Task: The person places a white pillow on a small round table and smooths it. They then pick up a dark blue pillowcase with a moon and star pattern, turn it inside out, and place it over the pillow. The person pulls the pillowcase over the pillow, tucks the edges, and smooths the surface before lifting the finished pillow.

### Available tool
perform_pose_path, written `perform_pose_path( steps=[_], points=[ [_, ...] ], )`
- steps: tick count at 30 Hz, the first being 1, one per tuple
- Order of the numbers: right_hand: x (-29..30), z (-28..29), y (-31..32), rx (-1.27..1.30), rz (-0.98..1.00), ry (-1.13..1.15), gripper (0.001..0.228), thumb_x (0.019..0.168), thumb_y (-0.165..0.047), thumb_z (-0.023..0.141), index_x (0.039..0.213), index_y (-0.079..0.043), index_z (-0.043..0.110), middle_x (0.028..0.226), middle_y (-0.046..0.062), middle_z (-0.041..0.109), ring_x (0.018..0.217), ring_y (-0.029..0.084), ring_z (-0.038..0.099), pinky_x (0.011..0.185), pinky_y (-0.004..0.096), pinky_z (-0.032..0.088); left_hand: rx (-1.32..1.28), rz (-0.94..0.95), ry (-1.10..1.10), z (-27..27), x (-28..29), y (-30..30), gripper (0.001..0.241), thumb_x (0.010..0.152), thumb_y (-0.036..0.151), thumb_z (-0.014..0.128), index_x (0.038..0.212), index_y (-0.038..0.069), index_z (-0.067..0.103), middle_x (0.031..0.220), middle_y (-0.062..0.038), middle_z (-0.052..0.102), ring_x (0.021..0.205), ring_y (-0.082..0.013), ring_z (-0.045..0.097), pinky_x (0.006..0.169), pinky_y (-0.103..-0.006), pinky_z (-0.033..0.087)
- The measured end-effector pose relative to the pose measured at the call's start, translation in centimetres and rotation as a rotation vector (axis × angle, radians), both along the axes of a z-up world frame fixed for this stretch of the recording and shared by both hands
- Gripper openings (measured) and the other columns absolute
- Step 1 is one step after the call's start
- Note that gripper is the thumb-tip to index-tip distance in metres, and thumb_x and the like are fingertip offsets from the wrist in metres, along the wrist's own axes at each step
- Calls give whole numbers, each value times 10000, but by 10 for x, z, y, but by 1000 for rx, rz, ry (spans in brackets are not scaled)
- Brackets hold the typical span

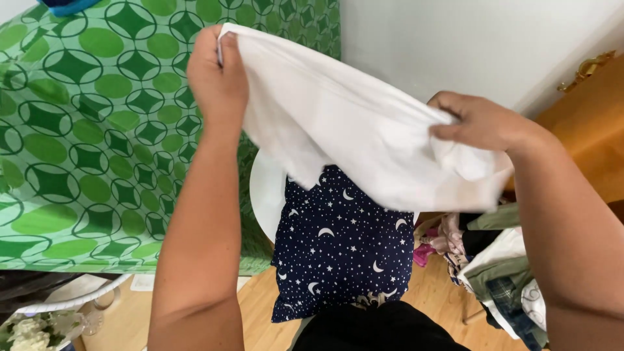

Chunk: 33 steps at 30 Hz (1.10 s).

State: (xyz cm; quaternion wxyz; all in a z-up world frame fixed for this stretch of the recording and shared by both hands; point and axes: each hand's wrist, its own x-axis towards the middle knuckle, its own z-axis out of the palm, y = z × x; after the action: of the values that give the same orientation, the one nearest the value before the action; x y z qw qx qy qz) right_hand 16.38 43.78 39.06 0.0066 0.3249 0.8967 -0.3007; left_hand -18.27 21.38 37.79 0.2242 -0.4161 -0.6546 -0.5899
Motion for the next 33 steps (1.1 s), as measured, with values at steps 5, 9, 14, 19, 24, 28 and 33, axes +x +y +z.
perform_pose_path(
  steps=[5,9,14,19,24,28,33],
  points=[
    [12,-5,14,72,-172,24,303,1006,-272,644,1280,-152,692,1047,139,729,888,246,636,854,425,528,-111,40,-53,-3,-4,-14,114,1074,160,658,1021,77,716,799,-31,667,693,-122,557,641,-312,485],
    [17,4,7,149,-389,145,277,1066,-277,613,1304,-169,704,1020,122,686,762,203,595,685,366,524,-190,15,-201,-13,-8,2,132,1040,188,678,994,72,719,730,-16,631,622,-125,536,580,-334,469],
    [28,-7,16,302,-379,494,193,1160,-242,626,1223,-108,750,929,76,685,678,116,558,597,296,462,83,-363,-538,-31,-22,21,198,1082,183,614,1203,27,640,1043,-71,662,899,-159,624,795,-370,543],
    [7,-6,-43,-194,-428,571,188,1062,-203,622,1235,-130,631,863,14,634,515,106,428,414,267,376,-1235,98,-216,-36,62,17,1024,929,457,724,1616,-15,128,1590,-336,258,1398,-445,409,1123,-522,411],
    [-35,-96,-49,-957,-145,800,484,979,-100,622,1444,-119,488,1034,78,705,730,115,619,607,241,511,-1429,-981,-213,-143,152,23,1130,749,676,767,1573,63,296,1588,-189,389,1415,-338,434,1174,-425,356],
    [-48,-111,-62,-1100,-175,744,544,920,-109,610,1442,-132,456,1196,93,725,1065,131,702,937,257,565,-829,-945,-925,-239,159,62,694,996,499,519,1499,20,508,1483,-163,595,1342,-285,586,1100,-390,464],
    [-42,-185,-42,-570,-190,706,358,968,-111,663,1315,-56,595,1164,52,691,1068,116,639,937,276,530,-574,-893,-1311,-220,134,60,517,1043,345,510,1448,24,505,1397,-149,628,1273,-253,624,1021,-373,522]
  ],
)
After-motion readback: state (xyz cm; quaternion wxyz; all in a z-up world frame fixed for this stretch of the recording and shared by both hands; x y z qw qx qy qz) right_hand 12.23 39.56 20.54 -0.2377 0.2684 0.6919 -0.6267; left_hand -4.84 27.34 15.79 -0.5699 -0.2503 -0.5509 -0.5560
